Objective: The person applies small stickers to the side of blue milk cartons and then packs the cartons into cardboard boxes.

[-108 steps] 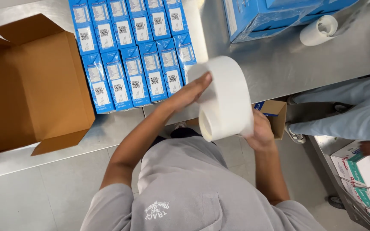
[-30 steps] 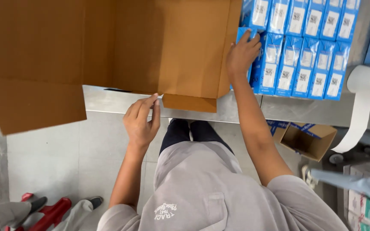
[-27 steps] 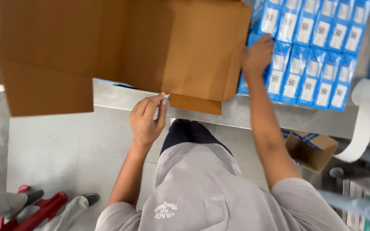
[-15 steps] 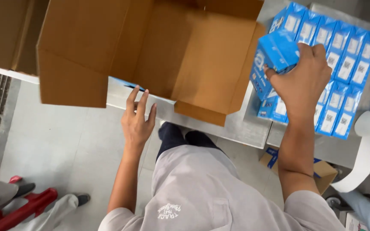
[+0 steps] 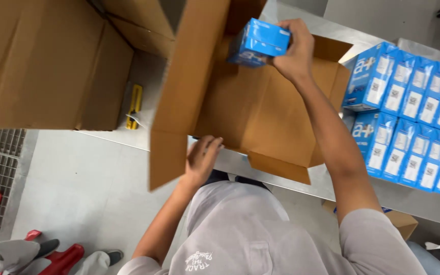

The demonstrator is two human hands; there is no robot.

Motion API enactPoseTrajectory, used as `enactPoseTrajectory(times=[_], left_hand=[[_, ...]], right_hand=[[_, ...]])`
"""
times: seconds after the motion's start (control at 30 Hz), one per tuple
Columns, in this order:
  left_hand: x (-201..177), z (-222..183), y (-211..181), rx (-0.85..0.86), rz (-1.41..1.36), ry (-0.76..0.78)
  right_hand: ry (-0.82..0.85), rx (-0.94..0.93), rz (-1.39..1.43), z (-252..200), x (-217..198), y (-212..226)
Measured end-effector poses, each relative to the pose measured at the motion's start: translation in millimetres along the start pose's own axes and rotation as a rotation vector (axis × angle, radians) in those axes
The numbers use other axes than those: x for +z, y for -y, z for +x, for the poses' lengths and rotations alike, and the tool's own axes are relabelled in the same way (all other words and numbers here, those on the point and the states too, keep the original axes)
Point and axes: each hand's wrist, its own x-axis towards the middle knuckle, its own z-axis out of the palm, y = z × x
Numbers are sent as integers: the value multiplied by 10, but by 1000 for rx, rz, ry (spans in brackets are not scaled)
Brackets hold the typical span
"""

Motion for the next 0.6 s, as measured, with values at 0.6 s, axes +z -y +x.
enactPoseTrajectory(times=[0.6], left_hand=[[359,-257,294,-51,-328,155]], right_hand=[[-139,-37,-272,229,748,-291]])
